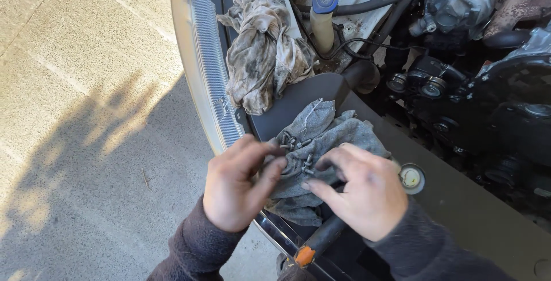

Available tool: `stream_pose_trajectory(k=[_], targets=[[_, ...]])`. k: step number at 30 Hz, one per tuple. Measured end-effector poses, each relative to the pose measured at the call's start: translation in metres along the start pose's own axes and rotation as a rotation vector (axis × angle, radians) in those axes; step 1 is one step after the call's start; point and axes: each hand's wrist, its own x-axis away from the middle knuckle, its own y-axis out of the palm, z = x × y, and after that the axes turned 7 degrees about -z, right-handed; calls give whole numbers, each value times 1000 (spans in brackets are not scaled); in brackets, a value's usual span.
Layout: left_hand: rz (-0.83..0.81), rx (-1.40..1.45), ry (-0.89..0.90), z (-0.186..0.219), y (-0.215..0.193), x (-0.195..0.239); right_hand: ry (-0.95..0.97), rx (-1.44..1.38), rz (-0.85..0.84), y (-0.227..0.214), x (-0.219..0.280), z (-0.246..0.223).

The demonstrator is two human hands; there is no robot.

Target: The person works in a car engine bay, using a wrench and their hands to loosen and remove bolts from a black engine cover or oil pan. They place the removed bolts on a cloth on the front panel, handle small parts, and reach back into the engine bay to continue working on the fasteners.

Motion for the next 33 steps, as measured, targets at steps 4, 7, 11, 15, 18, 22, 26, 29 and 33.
stream_pose_trajectory(k=[4, 7, 11, 15, 18, 22, 26, 29, 33], targets=[[-38, -487, 78, -15, 8, 6, 4, 3, 3, 8, 0, -2], [-96, -477, 68, -18, 9, 7, 6, -113, 21, -1, 1, -1], [-119, -287, 41, -21, 6, 4, 126, -312, -27, -18, 2, 7], [-139, -233, 11, -21, 3, 4, 145, -252, -38, -20, 7, 8], [-119, -67, -18, -8, -1, 3, 170, -251, -50, -20, 9, 8], [-140, 135, -30, 5, 2, 5, 174, -288, -61, -22, 14, 13], [-205, 939, -175, -13, 13, 10, 150, -783, -134, -15, 29, 47], [-170, 1526, -181, -23, 20, 9, 175, -1362, -135, -19, 48, 63], [-199, 454, -198, 14, 6, 2, 156, -1623, -143, -25, 71, 68]])
